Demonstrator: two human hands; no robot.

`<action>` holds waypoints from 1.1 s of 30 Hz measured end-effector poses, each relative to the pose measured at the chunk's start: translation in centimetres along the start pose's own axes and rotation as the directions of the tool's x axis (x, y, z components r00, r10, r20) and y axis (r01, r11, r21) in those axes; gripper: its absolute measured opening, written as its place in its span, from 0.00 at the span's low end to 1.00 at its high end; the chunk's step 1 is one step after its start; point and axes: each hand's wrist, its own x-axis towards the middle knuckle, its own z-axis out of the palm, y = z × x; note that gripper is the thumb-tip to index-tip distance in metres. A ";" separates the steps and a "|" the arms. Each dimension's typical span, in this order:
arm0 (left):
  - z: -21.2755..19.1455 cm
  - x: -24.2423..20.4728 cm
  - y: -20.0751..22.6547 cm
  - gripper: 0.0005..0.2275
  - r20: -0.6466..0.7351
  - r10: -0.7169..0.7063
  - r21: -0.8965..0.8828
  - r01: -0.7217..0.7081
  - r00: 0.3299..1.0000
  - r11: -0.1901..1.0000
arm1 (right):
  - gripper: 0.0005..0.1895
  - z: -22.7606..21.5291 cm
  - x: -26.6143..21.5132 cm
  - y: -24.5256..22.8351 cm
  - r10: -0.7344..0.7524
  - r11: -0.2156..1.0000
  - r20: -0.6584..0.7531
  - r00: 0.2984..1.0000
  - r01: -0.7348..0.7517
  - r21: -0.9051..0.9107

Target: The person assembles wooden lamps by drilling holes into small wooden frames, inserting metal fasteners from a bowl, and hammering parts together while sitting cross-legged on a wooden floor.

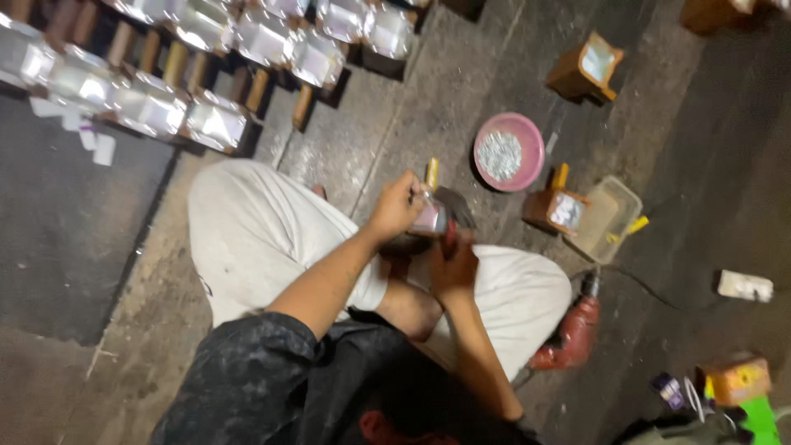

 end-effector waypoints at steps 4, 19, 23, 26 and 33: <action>-0.6 -0.2 0.2 0.11 0.001 0.004 0.066 -0.004 1.000 0.998 | 0.17 -0.2 -1.4 -0.2 0.037 0.996 -0.024 0.999 -0.035 0.076; 0.0 0.3 0.5 0.11 -0.003 -0.017 0.045 0.017 1.000 0.999 | 0.17 1.6 0.7 2.8 -0.189 0.971 -0.011 0.982 0.185 -0.149; -0.7 -0.1 1.0 0.11 0.009 -0.072 0.070 0.071 0.997 0.995 | 0.16 1.8 0.2 2.7 -0.232 0.966 -0.029 0.972 0.227 -0.121; -0.4 -0.8 1.5 0.10 0.023 -0.083 0.052 0.082 0.996 0.995 | 0.15 0.6 -1.2 1.3 -0.229 0.965 -0.004 0.973 0.226 -0.132; -0.6 -0.4 -0.6 0.09 0.024 -0.071 0.063 0.069 0.997 0.996 | 0.16 -1.4 -1.2 -2.4 -0.112 0.985 0.109 0.988 0.125 -0.121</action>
